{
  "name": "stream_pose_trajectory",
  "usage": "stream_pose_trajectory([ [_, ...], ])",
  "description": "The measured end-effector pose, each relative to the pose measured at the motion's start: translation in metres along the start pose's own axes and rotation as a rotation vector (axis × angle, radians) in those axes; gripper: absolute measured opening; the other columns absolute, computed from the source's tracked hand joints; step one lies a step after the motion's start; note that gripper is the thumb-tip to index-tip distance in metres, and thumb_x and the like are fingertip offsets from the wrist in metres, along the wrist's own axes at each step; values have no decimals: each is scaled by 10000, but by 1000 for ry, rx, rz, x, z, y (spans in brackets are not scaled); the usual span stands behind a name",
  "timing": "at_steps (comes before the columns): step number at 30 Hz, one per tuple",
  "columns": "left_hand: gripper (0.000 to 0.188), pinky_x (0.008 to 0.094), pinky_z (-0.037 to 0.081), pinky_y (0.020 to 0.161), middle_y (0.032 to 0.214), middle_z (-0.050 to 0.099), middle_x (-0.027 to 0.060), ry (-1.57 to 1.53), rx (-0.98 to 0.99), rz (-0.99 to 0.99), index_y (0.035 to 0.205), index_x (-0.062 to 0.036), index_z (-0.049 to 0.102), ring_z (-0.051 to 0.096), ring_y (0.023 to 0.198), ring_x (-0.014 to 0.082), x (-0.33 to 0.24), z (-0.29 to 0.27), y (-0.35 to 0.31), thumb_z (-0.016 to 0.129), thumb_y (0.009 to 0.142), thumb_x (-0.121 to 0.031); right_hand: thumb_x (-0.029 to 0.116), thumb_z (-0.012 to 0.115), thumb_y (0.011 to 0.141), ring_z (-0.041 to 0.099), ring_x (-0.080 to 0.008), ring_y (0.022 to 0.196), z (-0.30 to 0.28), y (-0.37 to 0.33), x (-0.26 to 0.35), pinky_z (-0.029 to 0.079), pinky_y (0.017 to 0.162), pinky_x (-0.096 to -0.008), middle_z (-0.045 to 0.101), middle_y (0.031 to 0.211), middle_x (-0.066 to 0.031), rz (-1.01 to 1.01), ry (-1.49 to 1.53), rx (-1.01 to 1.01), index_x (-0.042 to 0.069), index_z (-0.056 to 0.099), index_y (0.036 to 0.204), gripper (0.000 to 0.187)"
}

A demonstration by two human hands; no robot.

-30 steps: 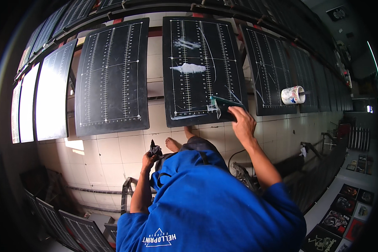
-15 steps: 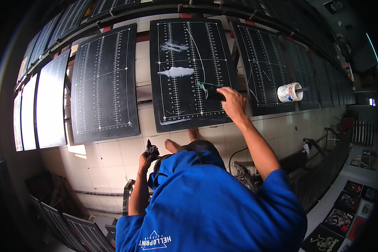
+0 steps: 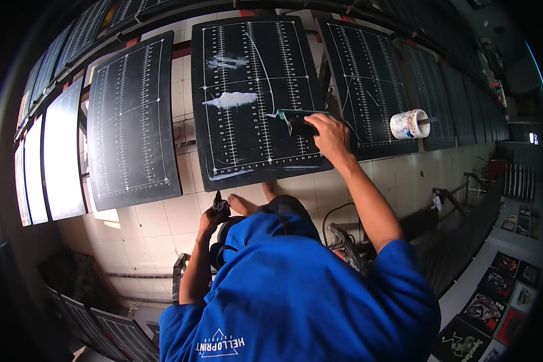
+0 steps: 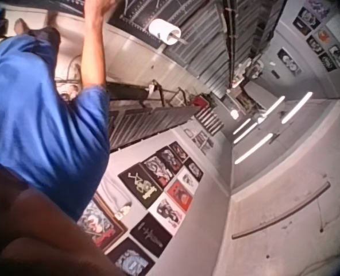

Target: The person uses a squeegee to spread a white substance across a black printing screen, then wipes the screen with a cloth. The person repeats this process on multiple screens and briefly cleans the floor with the cloth.

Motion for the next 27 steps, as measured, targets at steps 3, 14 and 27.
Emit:
stream_pose_trajectory([
  [3, 392, 326, 492, 648, 802, 710, 115, 106, -73, 23, 966, 37, 692, 647, 703, 177, -28, -14, 5, 687, 825, -329, -62, 653, 688, 612, -246, 1070, -20, -19, 1, 507, 895, -383, 642, 1167, -8, 81, 30, 83, 112, 657, 1143, 487],
  [14, 202, 301, 467, 633, 847, 666, 102, -133, -284, 5, 976, 59, 601, 576, 719, 140, -24, -8, -9, 603, 878, -117, -7, 607, 759, 605, -222, 1065, 12, -54, 27, 501, 884, -371, 643, 1130, -2, -12, 22, 103, 101, 656, 1151, 409],
  [27, 367, 293, 507, 695, 907, 673, 160, -321, -545, -146, 1120, 71, 525, 636, 788, 180, 17, 23, -82, 681, 885, -163, 70, 525, 848, 670, -331, 973, 60, 300, -29, 526, 843, -466, 695, 1055, -81, -112, -107, -69, 166, 719, 1063, 305],
])
Point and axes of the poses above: each hand's wrist, its own y-axis towards the middle knuckle, its own z-axis out of the palm, x = y × z, the point moved 10 cm from there along y, towards the middle knuckle
